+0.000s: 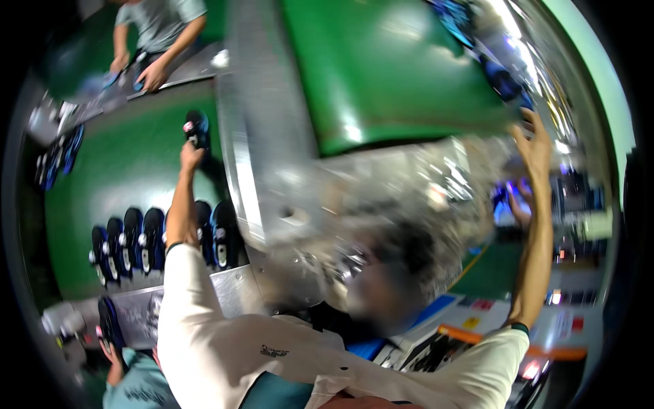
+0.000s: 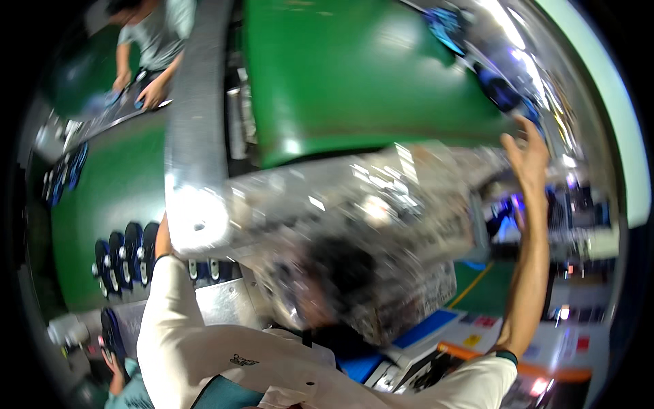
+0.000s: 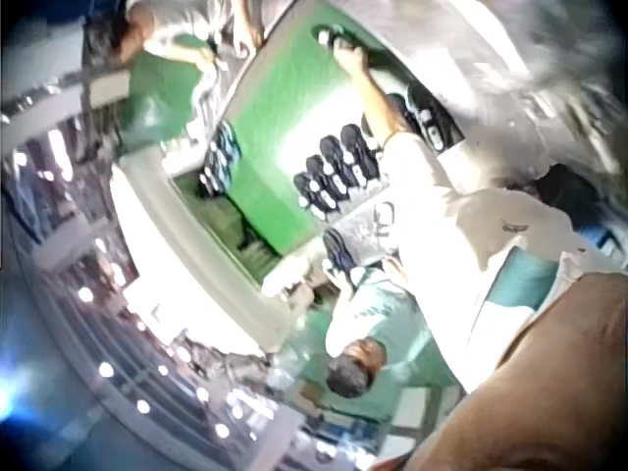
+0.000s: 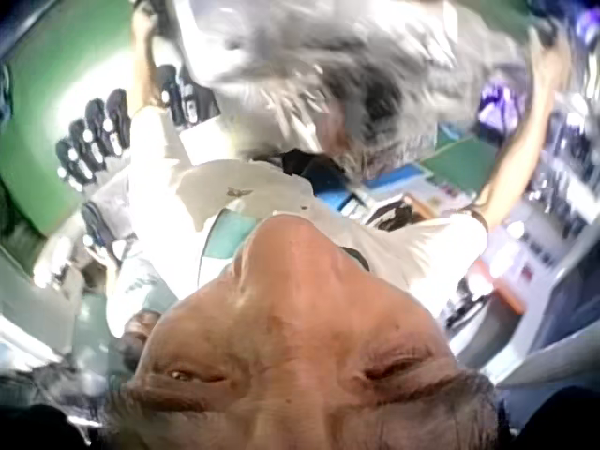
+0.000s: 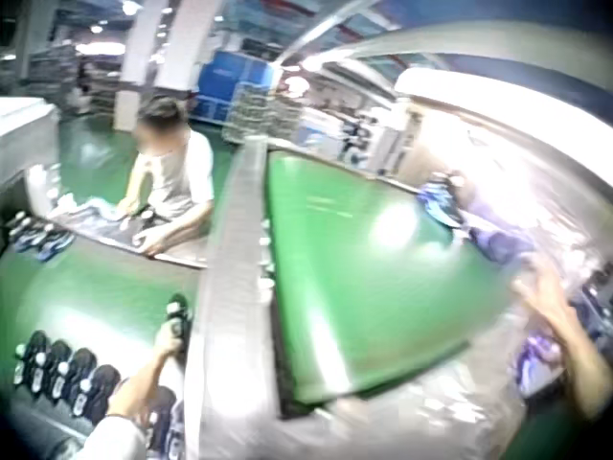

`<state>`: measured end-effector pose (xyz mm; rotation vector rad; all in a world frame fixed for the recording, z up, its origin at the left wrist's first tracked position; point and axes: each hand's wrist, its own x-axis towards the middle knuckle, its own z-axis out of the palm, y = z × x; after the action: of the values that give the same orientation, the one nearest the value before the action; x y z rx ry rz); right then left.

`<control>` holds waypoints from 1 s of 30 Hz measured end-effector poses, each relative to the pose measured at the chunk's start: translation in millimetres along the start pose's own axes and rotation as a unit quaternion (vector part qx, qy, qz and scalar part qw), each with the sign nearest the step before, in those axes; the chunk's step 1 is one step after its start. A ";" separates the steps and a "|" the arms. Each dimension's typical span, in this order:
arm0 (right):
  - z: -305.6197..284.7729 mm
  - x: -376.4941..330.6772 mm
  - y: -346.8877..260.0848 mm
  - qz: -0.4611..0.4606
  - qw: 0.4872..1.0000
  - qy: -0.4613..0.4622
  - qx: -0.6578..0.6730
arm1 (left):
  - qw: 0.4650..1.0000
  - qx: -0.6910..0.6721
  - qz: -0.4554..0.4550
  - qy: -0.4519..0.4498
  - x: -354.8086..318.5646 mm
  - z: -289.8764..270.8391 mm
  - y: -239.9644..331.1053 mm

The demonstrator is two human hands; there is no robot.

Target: The person operates a shoe-lasting machine by inserting a blue-and-black shoe onto a central mold and then removing it after the machine cycle is complete. The person repeats this process with several shoes from a conveyor line.

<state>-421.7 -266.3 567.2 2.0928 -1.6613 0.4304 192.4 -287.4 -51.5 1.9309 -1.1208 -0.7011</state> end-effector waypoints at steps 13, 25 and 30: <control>103.3 172.1 24.3 0.033 0.981 -0.063 -0.178 | 0.994 -0.092 0.019 0.054 -239.9 -4.4 51.7; 7.2 64.3 -22.2 0.143 0.942 0.256 0.167 | 0.792 -0.334 -0.082 -0.504 -417.3 -57.5 254.2; -55.0 -64.3 -28.7 0.105 0.768 0.342 0.531 | 0.584 -0.417 -0.018 -0.697 -448.3 -36.8 371.4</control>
<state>-407.5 -178.8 578.8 1.8725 -1.2423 2.3256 -154.2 8.4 312.7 0.2650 -1.1010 -2.4213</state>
